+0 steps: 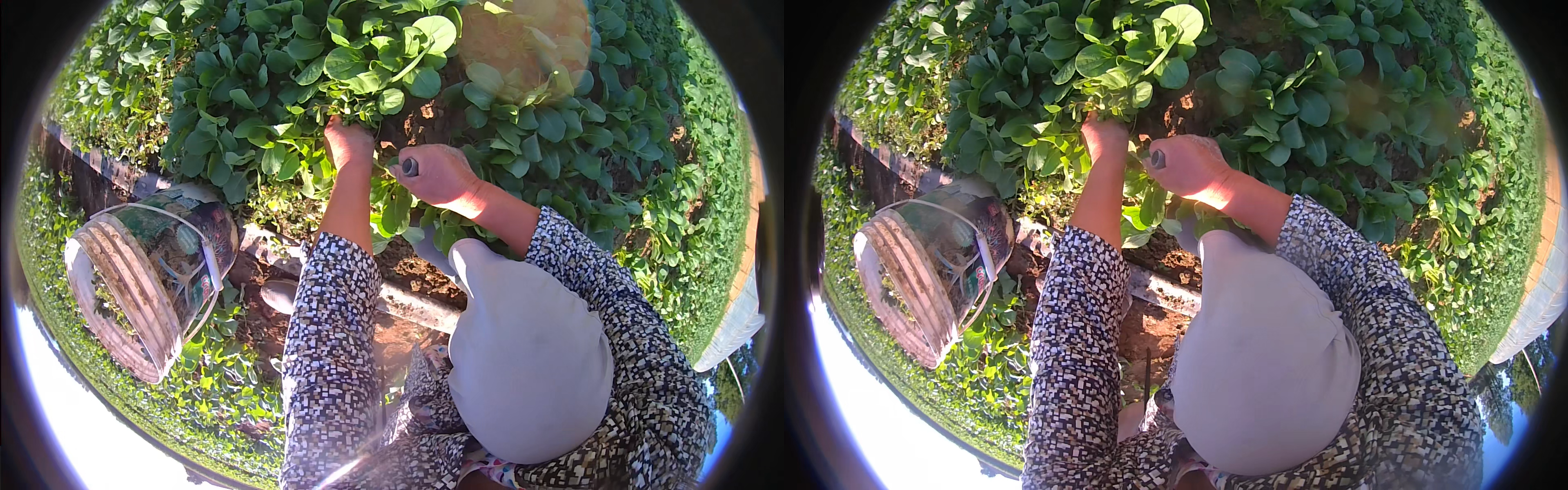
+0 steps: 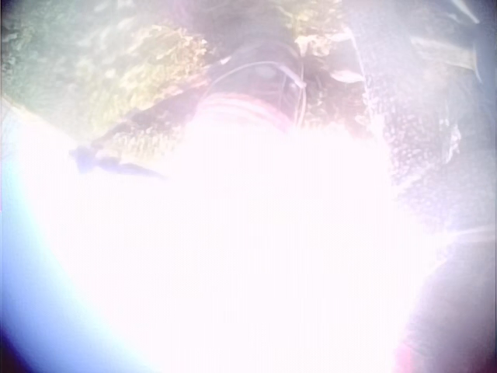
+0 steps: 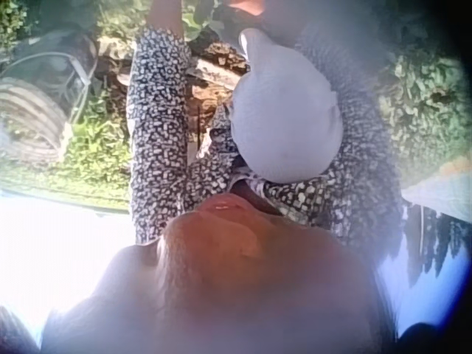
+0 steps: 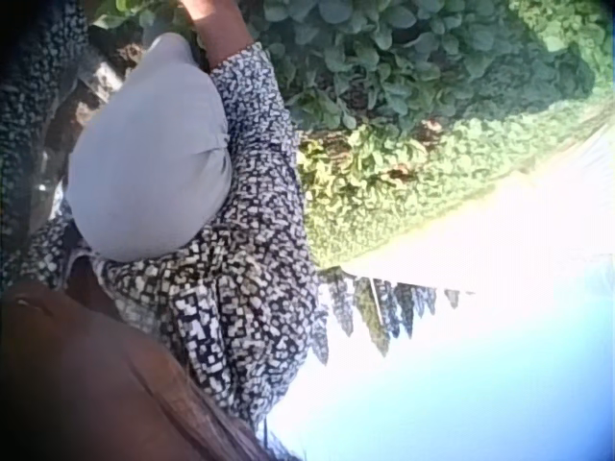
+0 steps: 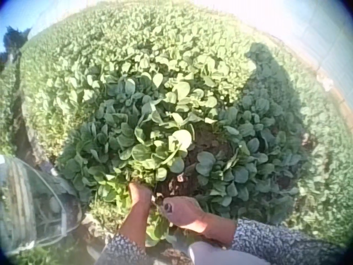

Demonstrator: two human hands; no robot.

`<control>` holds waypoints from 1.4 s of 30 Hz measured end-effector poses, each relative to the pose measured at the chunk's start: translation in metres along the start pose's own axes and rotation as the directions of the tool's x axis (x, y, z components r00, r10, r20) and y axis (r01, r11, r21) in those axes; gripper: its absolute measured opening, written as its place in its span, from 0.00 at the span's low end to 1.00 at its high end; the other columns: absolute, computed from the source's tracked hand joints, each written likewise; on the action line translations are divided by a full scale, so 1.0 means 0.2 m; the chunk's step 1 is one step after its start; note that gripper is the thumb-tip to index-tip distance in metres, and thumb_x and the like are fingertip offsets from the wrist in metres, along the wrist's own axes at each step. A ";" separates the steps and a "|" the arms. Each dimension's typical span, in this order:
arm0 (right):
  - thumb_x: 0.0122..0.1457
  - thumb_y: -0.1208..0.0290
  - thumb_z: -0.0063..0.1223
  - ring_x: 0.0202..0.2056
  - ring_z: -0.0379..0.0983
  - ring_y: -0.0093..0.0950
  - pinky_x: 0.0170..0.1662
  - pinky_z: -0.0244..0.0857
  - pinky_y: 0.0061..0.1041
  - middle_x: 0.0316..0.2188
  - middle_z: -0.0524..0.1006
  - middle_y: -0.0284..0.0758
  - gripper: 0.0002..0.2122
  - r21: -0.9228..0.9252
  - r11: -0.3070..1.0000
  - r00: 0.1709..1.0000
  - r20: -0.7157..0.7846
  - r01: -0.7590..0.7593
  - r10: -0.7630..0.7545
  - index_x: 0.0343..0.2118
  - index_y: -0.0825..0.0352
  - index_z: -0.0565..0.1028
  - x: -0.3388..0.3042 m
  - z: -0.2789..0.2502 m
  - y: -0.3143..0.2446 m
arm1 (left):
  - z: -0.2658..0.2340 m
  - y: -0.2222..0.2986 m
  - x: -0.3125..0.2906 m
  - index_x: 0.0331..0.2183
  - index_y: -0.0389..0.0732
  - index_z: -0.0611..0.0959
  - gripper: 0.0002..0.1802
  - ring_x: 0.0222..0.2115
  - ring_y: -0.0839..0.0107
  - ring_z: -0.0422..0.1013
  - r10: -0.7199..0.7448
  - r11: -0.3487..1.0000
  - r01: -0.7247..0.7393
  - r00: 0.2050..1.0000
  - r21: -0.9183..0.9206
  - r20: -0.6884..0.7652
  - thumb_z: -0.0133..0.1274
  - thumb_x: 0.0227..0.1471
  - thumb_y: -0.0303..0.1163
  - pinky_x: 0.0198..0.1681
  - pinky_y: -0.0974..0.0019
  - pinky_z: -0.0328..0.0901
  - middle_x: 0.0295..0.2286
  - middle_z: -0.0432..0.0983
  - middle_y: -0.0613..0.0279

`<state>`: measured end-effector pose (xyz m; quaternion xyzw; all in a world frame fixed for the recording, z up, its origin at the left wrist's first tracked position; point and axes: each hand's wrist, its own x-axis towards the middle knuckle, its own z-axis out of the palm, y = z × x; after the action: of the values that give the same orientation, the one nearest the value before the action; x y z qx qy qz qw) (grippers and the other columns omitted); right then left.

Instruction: The person harvests green leafy plants using a hand tool to loosen the soil and cut the roots, then gathers the plants by hand and places them into a plastic bucket.

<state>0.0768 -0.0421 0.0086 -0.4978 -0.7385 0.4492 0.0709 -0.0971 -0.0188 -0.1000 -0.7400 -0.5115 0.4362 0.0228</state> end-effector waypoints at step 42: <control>0.55 0.58 0.55 0.24 0.70 0.40 0.26 0.63 0.36 0.20 0.71 0.37 0.14 -0.054 0.995 0.993 -0.077 0.083 -0.087 0.20 0.63 0.70 -0.21 0.00 0.04 | 0.16 0.16 0.07 0.35 0.32 0.76 0.14 0.29 0.51 0.74 -0.643 -0.458 -0.107 0.725 -0.883 0.246 0.51 0.40 0.25 0.36 0.56 0.67 0.29 0.78 0.45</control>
<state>0.1032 -0.0741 0.0174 -0.4849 -0.7669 0.4068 0.1065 -0.0935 -0.0371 -0.1437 -0.3172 -0.7964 -0.3874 -0.3391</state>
